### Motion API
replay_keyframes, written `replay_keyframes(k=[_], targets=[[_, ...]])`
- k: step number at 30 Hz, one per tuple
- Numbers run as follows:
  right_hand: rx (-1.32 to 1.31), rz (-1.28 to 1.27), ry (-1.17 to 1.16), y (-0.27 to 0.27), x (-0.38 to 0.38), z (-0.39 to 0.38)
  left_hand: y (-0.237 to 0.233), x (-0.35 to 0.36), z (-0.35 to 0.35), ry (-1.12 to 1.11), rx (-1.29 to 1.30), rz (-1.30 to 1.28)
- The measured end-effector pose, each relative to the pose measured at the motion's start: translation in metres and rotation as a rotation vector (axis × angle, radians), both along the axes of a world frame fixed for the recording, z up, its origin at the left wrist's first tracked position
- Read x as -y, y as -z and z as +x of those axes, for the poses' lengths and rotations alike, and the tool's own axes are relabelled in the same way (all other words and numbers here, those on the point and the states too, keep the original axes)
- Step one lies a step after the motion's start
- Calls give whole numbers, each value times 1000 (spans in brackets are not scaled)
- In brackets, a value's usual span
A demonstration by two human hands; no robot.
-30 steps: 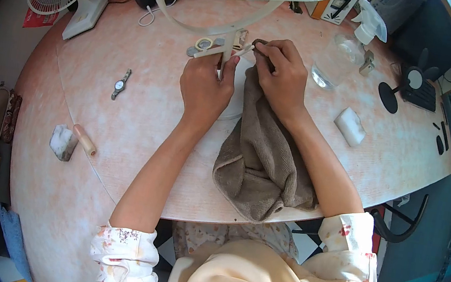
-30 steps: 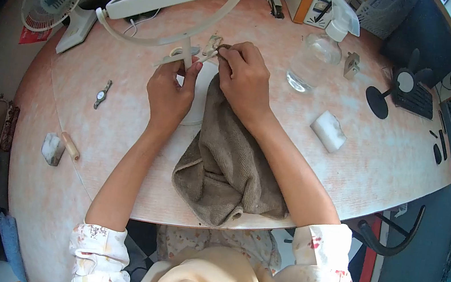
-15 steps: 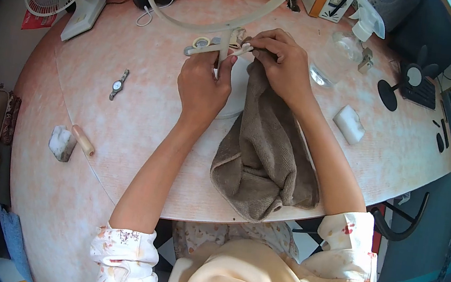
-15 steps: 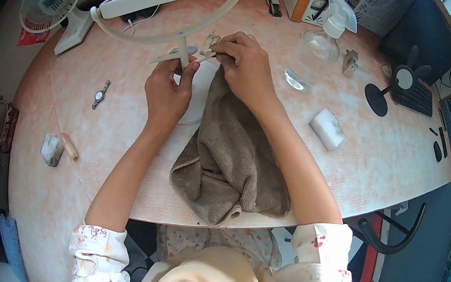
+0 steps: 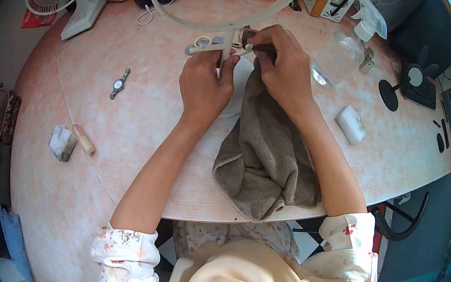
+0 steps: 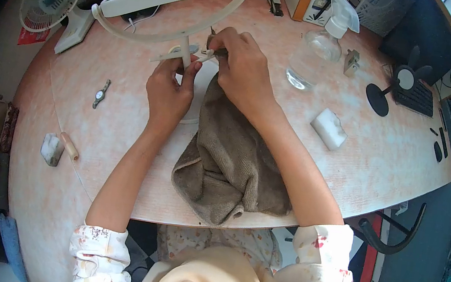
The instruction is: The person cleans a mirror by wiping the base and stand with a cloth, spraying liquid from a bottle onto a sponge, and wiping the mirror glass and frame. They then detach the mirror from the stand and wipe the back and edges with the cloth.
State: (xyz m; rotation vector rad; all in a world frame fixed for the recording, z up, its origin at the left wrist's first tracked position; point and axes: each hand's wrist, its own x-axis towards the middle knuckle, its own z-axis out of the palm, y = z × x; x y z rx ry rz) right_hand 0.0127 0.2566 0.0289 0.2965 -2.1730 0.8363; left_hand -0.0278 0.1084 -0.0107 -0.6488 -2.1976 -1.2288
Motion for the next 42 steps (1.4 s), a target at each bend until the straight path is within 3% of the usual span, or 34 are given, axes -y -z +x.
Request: replay_keyframes(k=[4, 7, 10, 16, 19, 22, 25, 29, 33, 39, 42], targets=[[-40, -87, 32, 7, 4, 0, 1, -2, -1, 8, -15, 41], [48, -302, 56, 3, 11, 5, 1, -1, -2, -3, -12, 8], [-44, -384, 91, 2, 11, 4, 1, -1, -2, -7, -18, -6], [-217, 153, -3, 15, 26, 4, 4, 0, -4, -13, -61, 8], [-210, 270, 27, 24, 16, 2, 5, 0, -2, -36, -82, -20], [-111, 280, 139, 30, 4, 9, 5, 1, -3, -46, -102, 3], [-110, 63, 188, 17, -5, 13, 3, 2, -2, -54, -75, -10], [-303, 199, -21, 15, 16, 7, 3, 2, -3, -65, -112, -36], [-179, 292, 15, 23, 9, 2, 7, 2, -5, -66, -93, -38], [-167, -79, 177, 17, -7, 8, 2, 4, -1, -55, -42, -12], [-221, 143, 38, 7, 10, 2, 3, 2, -2, -56, -52, -16]])
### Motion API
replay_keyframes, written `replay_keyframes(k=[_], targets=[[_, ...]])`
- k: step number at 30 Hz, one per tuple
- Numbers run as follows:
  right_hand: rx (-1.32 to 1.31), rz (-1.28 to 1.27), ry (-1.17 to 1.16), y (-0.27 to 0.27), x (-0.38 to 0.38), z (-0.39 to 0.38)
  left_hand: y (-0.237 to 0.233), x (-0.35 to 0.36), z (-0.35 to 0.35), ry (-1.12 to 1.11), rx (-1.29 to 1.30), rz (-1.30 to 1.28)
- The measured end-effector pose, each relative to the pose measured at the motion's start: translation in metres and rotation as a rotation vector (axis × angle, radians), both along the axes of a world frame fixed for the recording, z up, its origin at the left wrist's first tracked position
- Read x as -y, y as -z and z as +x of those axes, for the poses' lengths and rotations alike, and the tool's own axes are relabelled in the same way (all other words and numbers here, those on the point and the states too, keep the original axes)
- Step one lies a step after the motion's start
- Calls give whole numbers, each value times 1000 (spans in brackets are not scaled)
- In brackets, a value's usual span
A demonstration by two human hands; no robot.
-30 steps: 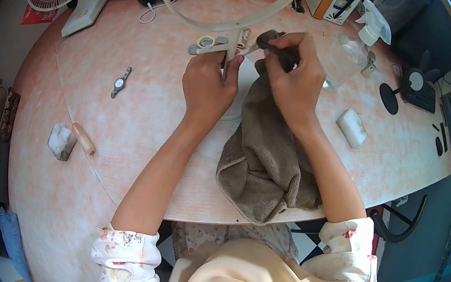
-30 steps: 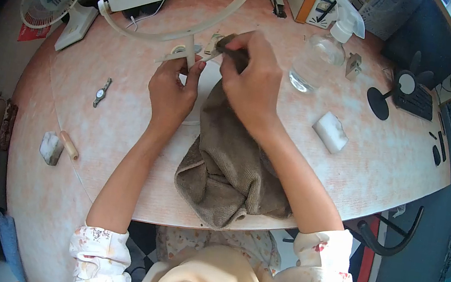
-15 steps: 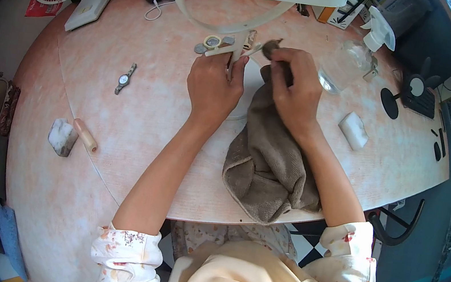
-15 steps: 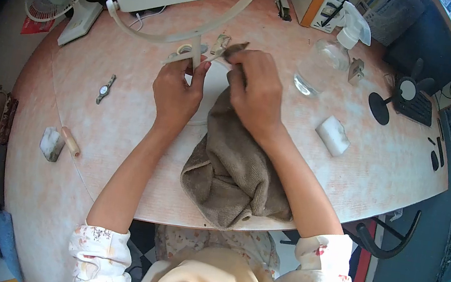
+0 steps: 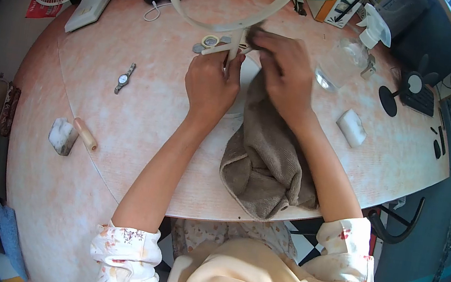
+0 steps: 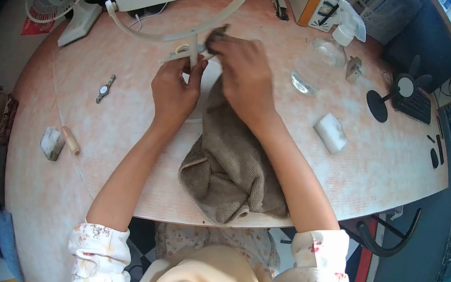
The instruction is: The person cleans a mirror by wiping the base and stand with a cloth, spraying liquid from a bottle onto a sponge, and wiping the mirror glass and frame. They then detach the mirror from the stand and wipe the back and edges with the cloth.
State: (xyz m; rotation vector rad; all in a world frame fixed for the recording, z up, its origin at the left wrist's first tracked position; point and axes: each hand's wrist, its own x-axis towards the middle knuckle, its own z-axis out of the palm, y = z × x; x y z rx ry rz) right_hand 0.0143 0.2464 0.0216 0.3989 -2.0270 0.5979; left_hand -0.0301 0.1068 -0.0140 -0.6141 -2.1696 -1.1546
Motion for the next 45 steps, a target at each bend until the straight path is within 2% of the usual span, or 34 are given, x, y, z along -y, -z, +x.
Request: replay_keyframes(k=[2, 8, 14, 17, 20, 23, 26, 32, 35, 38, 41, 44, 45], targets=[[47, 124, -22, 12, 4, -15, -4, -1, 3, 33, 32, 49], [309, 115, -112, -11, -8, -24, 0, 0, 1, 13, 25, 33], [256, 210, 123, -6, 10, -30, -2, -1, 2, 37, 21, 81], [394, 113, 231, -10, 14, -39, 4, 3, -1, -11, 5, -31], [325, 173, 132, -10, 11, -29, 4, 1, -3, 24, -12, 35], [204, 190, -73, -5, -9, -18, 0, 2, 1, 8, 4, -2], [292, 230, -46, -11, -7, -18, 2, 0, -1, 14, -52, 42], [314, 298, 121, -12, 7, -33, 1, 1, 0, -9, 0, 5], [426, 133, 171, -16, 13, -37, 2, 1, -1, -11, -49, -16], [218, 255, 93, -4, 8, -30, 1, 1, 1, -4, -1, 23], [185, 168, -71, 4, -4, -23, -2, 1, 3, 2, 32, 11], [102, 225, -42, 6, -3, -32, 1, 0, 0, -20, 0, 25], [132, 172, -10, 5, 1, -31, 2, 0, 0, -22, -7, 18]])
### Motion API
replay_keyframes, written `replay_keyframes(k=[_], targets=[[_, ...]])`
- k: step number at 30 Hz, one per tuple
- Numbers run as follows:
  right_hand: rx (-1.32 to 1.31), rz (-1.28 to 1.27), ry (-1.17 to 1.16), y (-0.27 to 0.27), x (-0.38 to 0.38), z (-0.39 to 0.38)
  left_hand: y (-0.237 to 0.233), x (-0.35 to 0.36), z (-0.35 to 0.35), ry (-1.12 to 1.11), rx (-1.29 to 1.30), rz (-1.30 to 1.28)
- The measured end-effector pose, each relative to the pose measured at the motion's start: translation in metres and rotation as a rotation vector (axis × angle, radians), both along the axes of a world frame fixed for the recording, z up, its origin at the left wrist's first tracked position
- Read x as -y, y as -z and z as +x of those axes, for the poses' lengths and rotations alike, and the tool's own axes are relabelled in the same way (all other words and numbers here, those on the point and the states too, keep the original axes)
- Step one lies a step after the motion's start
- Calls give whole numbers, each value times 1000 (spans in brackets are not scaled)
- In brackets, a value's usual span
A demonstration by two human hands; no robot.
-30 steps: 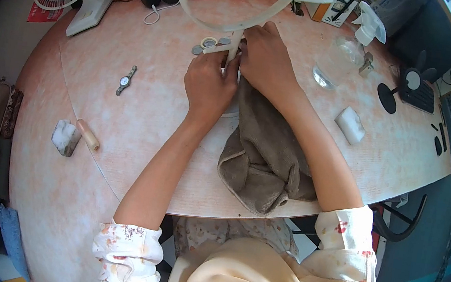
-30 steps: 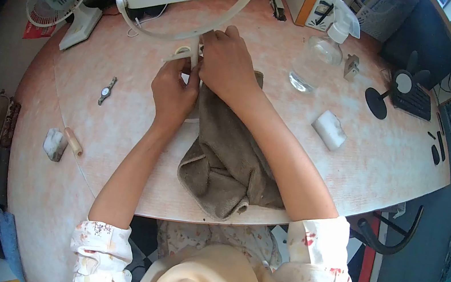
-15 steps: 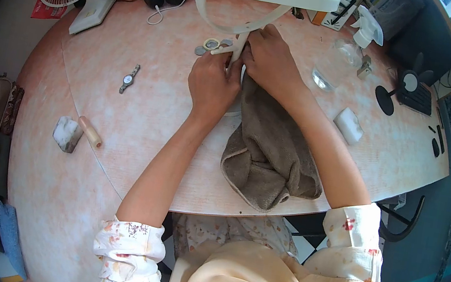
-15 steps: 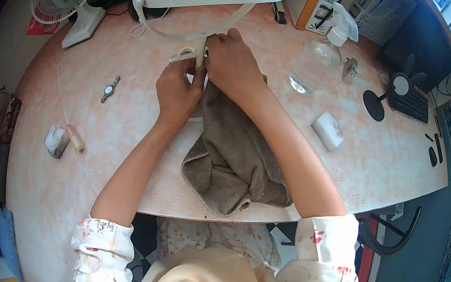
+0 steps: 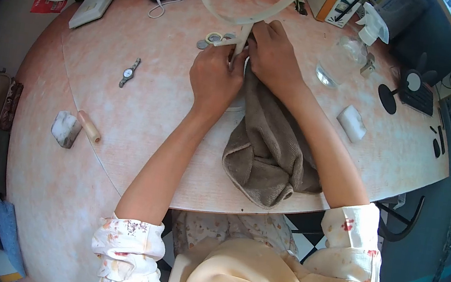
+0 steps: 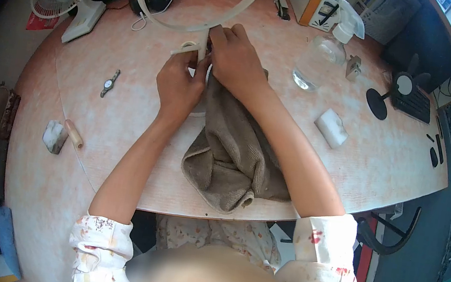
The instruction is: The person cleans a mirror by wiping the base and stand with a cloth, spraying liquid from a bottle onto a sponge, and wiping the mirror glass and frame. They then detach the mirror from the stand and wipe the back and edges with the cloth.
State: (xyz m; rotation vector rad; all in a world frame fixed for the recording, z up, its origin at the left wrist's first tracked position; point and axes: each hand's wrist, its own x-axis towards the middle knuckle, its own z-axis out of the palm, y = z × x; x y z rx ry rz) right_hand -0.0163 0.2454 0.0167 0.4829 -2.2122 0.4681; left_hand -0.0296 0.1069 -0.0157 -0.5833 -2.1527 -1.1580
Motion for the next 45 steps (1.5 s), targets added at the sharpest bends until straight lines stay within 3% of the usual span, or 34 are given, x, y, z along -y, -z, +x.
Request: replay_keyframes(k=[2, 5, 8, 11, 14, 17, 20, 24, 27, 30, 33, 36, 42, 45], targets=[[45, -100, 71, -6, 9, 3, 1, 0, -1, -7, -23, -11], [122, -671, 63, 0, 6, -3, 2, 1, -1, -17, -53, -8], [386, -1508, 19, -2, -16, 13, -1, 5, 1, -12, 23, -41], [385, -1449, 3, 8, -28, 28, -2, 3, 1, -3, 62, -35], [239, -1127, -65, 8, -22, 19, 1, 3, -2, -6, 16, -15], [150, -448, -118, 4, -6, 6, 0, 3, 0, 6, 30, -9], [260, -321, -127, -3, -7, -1, -2, 5, 1, 3, 24, -8], [204, -190, -55, -2, -8, 1, -4, 4, 1, 31, 65, 16], [380, -471, -105, 2, -8, 3, -5, 5, 2, 46, 73, 21], [723, -1312, -398, -2, -16, 8, -5, 5, 4, 57, 76, 29], [630, -1529, -445, -3, -16, 20, -9, 5, 5, 64, 99, 50], [515, -1238, -540, -9, -16, 22, -6, 5, 3, 61, 76, 31], [432, -545, -312, -7, -21, 4, -6, 6, 4, 50, 115, 22], [250, -239, -139, -10, -17, 5, -6, 5, 2, 36, 127, 13]])
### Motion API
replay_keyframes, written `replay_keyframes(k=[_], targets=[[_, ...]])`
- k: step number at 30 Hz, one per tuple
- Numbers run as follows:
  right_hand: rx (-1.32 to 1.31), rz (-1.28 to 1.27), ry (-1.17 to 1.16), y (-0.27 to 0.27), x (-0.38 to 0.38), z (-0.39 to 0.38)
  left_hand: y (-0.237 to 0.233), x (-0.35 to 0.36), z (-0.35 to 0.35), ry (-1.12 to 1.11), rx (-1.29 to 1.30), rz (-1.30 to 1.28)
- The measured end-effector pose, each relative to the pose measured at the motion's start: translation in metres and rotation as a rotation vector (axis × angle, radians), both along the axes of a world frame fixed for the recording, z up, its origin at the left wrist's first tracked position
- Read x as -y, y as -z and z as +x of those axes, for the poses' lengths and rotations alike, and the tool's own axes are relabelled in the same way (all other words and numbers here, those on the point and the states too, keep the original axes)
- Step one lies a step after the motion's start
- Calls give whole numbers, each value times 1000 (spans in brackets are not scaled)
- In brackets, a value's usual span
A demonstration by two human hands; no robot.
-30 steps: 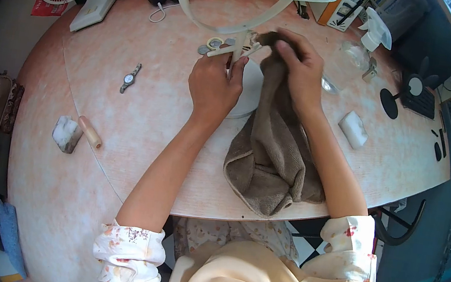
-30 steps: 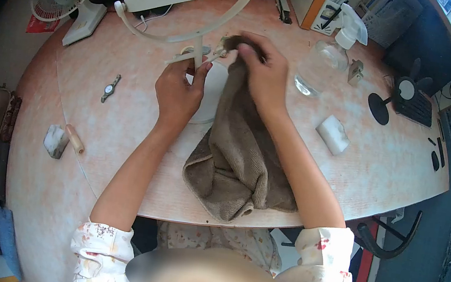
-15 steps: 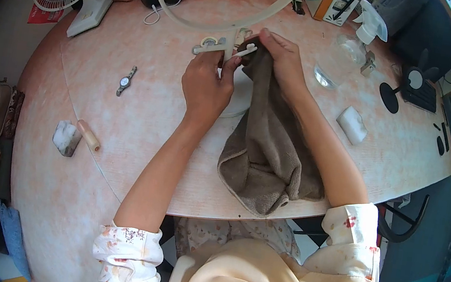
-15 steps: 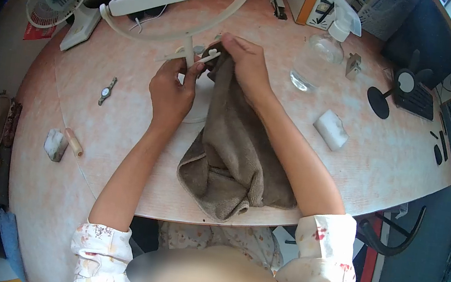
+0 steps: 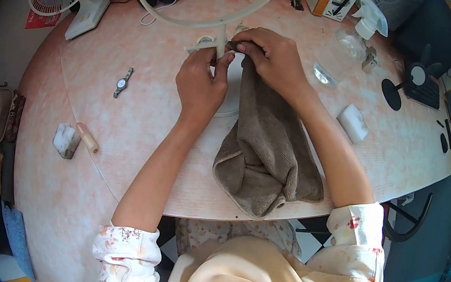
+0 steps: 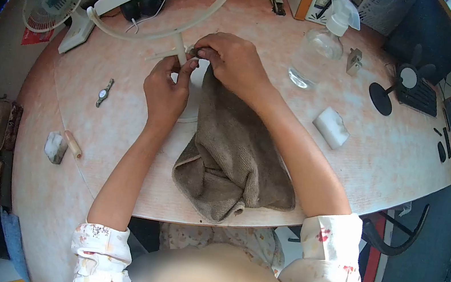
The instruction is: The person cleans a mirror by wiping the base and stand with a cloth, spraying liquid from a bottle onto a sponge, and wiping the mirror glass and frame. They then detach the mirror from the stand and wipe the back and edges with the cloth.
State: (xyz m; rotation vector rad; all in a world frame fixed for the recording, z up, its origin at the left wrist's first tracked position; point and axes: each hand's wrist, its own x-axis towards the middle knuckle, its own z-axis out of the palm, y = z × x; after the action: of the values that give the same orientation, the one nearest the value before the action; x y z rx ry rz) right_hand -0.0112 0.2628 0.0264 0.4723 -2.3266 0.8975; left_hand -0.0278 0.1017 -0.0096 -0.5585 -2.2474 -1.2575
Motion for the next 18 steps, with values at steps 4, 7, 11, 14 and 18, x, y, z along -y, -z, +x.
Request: replay_keyframes(k=[4, 7, 11, 14, 18], targets=[[101, -566, 29, 15, 11, -3, 2, 0, -2, 10, -55, 2], [139, -959, 114, 19, 12, -5, -1, 1, 5, 22, -12, 14], [-145, -651, 158, -2, 21, 22, -3, 0, 3, 36, 10, 61], [-440, -135, 101, -4, 33, 32, 3, 2, -1, 4, -65, -20], [-492, 150, 119, 8, 54, 19, 12, 3, -6, -9, -155, -19]])
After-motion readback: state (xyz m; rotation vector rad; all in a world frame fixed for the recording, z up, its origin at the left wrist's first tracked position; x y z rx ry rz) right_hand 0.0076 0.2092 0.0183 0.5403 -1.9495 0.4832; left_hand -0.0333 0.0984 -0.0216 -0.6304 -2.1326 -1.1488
